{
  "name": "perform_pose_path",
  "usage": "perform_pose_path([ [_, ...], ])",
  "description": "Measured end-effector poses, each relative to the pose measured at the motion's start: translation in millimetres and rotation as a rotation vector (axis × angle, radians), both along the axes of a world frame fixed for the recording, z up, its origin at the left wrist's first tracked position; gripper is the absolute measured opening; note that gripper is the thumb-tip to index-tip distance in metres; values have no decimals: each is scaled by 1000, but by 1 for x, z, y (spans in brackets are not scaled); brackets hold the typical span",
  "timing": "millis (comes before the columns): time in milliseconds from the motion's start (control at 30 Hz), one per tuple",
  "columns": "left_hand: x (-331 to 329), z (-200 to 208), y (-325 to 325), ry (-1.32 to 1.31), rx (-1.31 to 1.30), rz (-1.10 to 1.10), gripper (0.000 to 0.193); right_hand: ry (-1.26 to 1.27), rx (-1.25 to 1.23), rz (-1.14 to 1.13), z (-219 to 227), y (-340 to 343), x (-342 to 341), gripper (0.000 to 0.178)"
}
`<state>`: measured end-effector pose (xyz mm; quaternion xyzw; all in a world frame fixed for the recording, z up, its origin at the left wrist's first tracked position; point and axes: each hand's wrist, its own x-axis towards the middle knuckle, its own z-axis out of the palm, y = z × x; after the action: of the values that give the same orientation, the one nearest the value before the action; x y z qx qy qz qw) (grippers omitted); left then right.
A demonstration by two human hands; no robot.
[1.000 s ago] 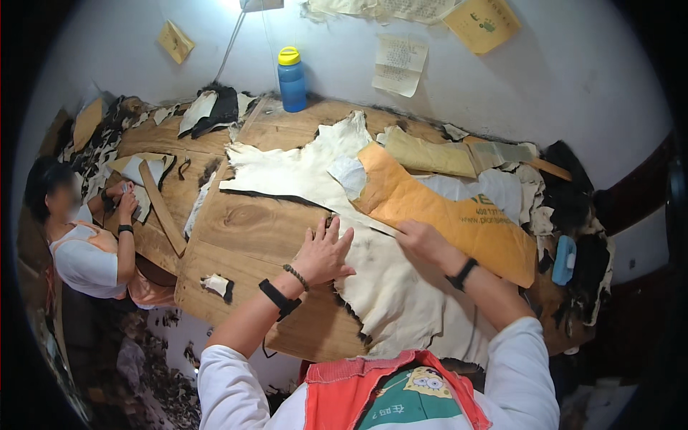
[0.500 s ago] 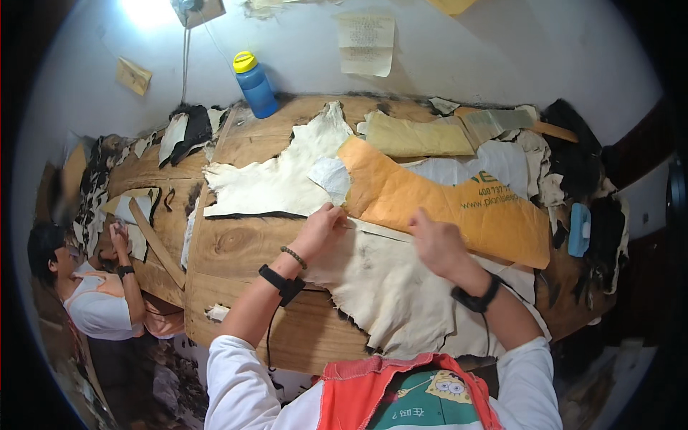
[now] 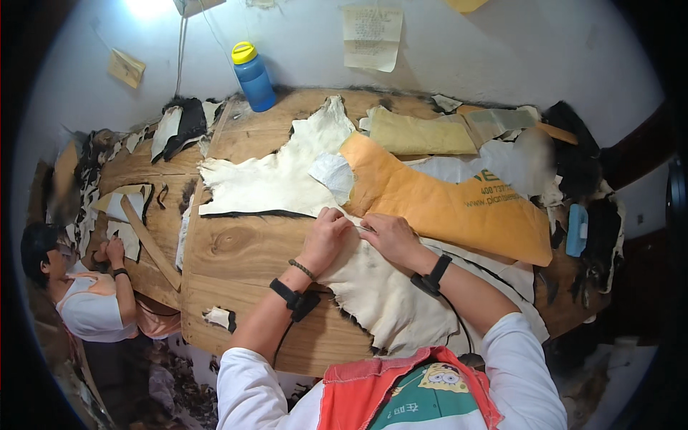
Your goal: The person is cutting and preparing pieces of leather on a workshop table using a knife and templates.
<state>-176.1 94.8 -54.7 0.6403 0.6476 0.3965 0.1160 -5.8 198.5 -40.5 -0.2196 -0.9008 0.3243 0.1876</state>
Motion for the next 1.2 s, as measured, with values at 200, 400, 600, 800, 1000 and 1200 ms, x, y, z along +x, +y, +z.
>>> perform_pose_path([
  [200, -2, -2, 11, 286, 67, 39, 7, -135, -1, -106, 7, 6, -12, 18],
  [400, -8, -8, 10, -29, 59, -30, 11, -36, -23, -18, 5, 15, -8, 18],
  [600, -8, -7, 13, -142, -16, 16, 9, -106, -21, 51, 10, 34, -13, 16],
  [800, -10, -11, 12, -152, -24, 41, 11, 2, -87, 107, 4, 42, -18, 9],
  [1000, -9, -8, 12, -142, -42, 36, 11, 7, -62, 123, 3, 44, -18, 6],
  [1200, -7, -6, 14, -113, -33, 46, 9, -178, 121, 107, 23, 28, -26, 31],
])
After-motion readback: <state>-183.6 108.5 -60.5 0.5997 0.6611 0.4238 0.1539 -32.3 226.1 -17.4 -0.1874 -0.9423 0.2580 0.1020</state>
